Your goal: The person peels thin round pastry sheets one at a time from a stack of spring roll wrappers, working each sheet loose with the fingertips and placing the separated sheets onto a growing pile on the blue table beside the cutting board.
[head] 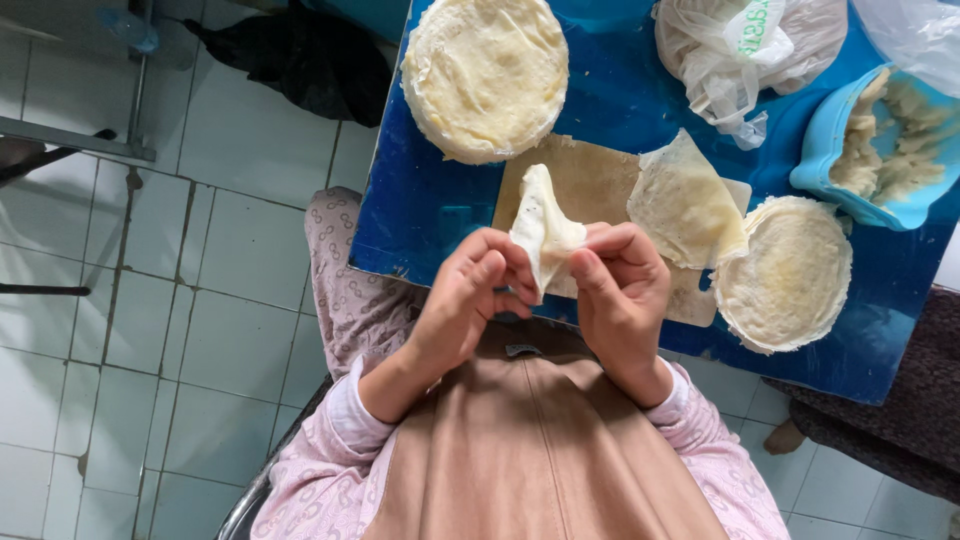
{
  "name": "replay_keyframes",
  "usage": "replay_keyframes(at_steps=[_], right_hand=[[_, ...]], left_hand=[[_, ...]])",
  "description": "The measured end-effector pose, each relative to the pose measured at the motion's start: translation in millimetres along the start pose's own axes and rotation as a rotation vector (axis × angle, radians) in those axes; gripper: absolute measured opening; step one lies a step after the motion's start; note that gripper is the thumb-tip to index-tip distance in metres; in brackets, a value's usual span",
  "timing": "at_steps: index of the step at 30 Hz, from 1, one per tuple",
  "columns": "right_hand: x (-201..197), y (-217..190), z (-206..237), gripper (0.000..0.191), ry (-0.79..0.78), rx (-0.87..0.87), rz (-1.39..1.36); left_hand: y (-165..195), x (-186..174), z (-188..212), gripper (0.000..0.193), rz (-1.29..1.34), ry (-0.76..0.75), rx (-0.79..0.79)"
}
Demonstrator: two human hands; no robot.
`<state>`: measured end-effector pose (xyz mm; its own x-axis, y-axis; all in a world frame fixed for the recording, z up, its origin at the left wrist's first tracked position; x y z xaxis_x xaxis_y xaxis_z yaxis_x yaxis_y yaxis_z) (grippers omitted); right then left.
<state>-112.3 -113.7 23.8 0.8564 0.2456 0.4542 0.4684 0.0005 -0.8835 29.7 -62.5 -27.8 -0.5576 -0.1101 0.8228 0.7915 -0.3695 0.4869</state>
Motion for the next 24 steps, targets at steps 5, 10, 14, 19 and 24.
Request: replay_keyframes(at_steps=[5,10,14,19,24], right_hand=[[9,0,4,0.018,-0.1,0.022,0.259],[-5,-6,-3,0.019,0.016,-0.005,0.136],[-18,-19,-16,0.016,0.079,-0.096,0.028],[-14,-3,-14,0.027,0.026,0.081,0.127],[-12,21,-6,0.027,-0.007,0.249,-0.009]], left_hand=[[8,6,8,0.025,-0.468,0.12,0.109],[16,-1,18,0.016,-0.477,0.161,0.156],[27,-12,20,0.015,-0.392,0.085,0.156],[24,-2,17,0.033,-0.262,-0.005,0.119],[34,8,18,0.038,-0.249,0.014,0.252]])
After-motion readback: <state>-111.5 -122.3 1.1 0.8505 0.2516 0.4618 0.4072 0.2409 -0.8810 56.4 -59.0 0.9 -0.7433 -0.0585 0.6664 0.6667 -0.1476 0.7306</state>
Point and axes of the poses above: each hand's wrist, its own z-axis away from the middle knuckle, its own x-axis out of the palm, y = z × x, the point moved 8 cm from there along -z, towards the middle knuckle, and after that the axes turned 6 degrees about -x, right-handed, at the moved point
